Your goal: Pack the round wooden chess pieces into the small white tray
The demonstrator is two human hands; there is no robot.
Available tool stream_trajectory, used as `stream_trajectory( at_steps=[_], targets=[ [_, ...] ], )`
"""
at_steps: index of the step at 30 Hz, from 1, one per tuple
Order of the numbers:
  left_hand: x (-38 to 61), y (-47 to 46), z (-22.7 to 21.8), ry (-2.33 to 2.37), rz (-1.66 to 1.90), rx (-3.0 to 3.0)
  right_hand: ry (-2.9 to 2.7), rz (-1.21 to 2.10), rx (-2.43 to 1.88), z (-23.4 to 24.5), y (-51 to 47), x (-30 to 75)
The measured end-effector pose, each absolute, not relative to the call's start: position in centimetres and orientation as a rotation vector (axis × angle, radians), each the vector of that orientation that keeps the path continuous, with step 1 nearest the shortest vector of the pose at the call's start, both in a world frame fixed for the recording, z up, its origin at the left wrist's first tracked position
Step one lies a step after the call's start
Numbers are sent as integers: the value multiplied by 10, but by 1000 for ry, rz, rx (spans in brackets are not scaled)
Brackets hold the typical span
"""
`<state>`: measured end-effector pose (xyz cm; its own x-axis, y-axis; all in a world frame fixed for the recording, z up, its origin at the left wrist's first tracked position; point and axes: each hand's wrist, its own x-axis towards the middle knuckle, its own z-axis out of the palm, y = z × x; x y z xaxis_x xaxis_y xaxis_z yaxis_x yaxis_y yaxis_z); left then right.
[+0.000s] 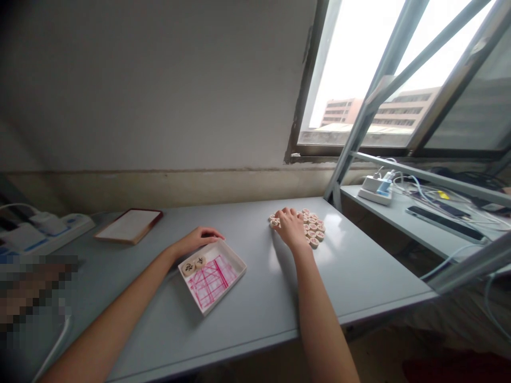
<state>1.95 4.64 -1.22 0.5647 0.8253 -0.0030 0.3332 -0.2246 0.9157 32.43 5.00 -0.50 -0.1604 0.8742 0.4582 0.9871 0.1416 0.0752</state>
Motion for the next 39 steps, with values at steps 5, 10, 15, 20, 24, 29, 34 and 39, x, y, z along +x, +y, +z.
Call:
stream_trajectory(
  at_steps=[5, 10, 15, 20, 24, 29, 34, 39],
  targets=[
    [19, 48, -13, 967, 606, 1828, -2147, -415, -1700, 13, 41, 305],
    [19, 52, -16, 981, 623, 1893, -2445, 132, -1043, 23, 20, 245],
    [20, 54, -14, 958, 597, 1902, -2669, 196, -705, 4, -4, 188],
    [20, 54, -17, 933, 616, 1912, -2631, 26, -762, -7, -6, 179],
    [21, 54, -19, 933, 634, 1911, -2612, 36, -791, -8, -3, 183],
    [24, 52, -17, 953, 631, 1912, -2547, 141, -809, 2, -1, 189],
    [23, 50, -14, 977, 597, 1854, -2279, 49, -1064, 27, 11, 225],
    [22, 46, -12, 999, 584, 1810, -2185, -154, -1461, 30, 25, 275]
  ],
)
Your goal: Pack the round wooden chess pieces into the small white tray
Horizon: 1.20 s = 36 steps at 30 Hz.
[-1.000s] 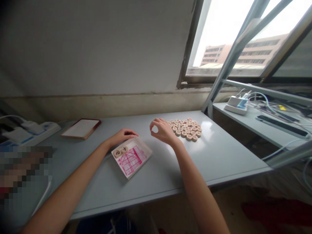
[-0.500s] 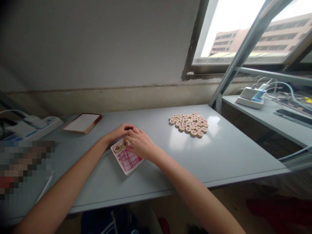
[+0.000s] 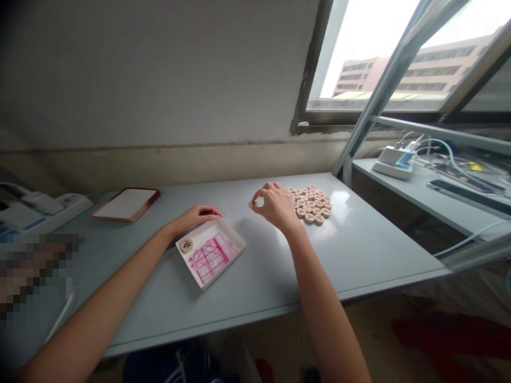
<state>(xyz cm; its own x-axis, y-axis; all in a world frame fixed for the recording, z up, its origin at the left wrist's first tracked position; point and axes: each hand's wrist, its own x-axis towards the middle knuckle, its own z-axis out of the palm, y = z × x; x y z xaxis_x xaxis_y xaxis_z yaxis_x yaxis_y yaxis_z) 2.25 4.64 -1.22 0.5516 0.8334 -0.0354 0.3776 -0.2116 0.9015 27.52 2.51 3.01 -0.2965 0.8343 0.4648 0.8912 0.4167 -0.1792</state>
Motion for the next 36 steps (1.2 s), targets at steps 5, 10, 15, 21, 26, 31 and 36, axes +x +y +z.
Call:
stream_trajectory(
  at_steps=[5, 10, 15, 21, 26, 31, 36],
  targets=[
    [21, 47, -13, 968, 579, 1780, -2191, -335, -1776, 20, 31, 307],
    [21, 47, -12, 980, 577, 1799, -2123, -402, -1821, 21, 37, 317],
    [20, 47, -13, 988, 598, 1831, -2275, -15, -1215, 21, 26, 260],
    [17, 55, -22, 963, 616, 1854, -2650, 119, -729, -3, -15, 173],
    [18, 54, -21, 960, 628, 1848, -2637, 169, -735, -4, -17, 169],
    [18, 51, -17, 940, 621, 1846, -2634, 230, -691, 0, -16, 171],
    [17, 55, -22, 913, 638, 1848, -2620, 242, -705, -3, -17, 168]
  ],
)
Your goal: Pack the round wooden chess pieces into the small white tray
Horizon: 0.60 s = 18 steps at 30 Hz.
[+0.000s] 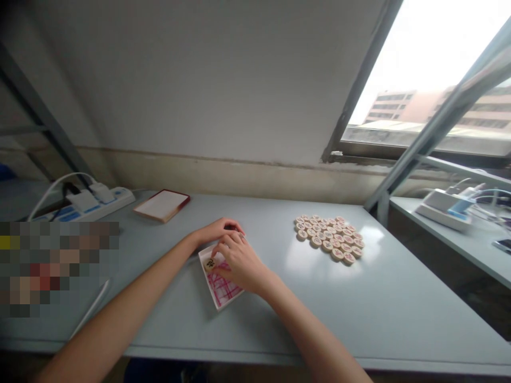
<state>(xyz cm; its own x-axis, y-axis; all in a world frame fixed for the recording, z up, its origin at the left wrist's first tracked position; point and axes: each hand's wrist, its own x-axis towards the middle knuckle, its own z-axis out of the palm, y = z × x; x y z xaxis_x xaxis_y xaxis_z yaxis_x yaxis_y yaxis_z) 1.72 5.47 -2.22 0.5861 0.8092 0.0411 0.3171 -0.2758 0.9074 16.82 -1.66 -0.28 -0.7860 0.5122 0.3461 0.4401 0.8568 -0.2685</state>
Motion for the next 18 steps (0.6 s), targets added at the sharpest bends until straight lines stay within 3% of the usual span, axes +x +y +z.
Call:
stream_trajectory(
  at_steps=[18],
  targets=[
    [21, 52, -18, 959, 652, 1924, -2562, 35, -879, 7, -9, 183]
  ],
)
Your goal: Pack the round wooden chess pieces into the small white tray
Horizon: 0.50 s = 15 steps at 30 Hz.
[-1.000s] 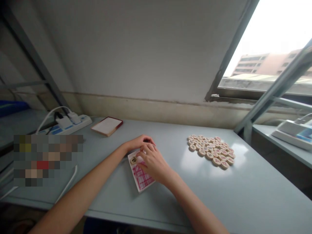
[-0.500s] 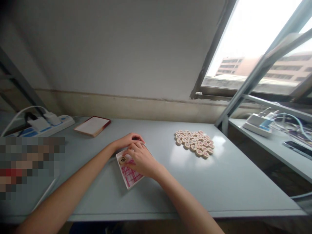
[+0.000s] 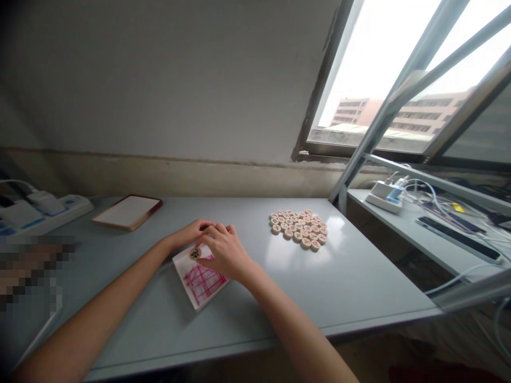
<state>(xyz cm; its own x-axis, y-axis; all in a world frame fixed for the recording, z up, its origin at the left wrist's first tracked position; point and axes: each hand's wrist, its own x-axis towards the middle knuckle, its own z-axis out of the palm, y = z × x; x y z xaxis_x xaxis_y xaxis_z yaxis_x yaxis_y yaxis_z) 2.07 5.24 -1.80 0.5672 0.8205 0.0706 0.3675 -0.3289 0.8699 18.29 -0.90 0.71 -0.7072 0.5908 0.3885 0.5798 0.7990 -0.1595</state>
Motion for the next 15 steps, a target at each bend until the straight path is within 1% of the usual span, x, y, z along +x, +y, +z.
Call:
stream_trajectory(
  at_steps=[5, 11, 15],
  targets=[
    [21, 56, -22, 970, 652, 1901, -2452, -83, -985, 22, 0, 202],
    [20, 48, -14, 979, 616, 1868, -2278, -424, -1261, 41, 12, 255],
    [20, 49, -14, 994, 617, 1877, -2327, -426, -1502, 38, 17, 294]
  ],
)
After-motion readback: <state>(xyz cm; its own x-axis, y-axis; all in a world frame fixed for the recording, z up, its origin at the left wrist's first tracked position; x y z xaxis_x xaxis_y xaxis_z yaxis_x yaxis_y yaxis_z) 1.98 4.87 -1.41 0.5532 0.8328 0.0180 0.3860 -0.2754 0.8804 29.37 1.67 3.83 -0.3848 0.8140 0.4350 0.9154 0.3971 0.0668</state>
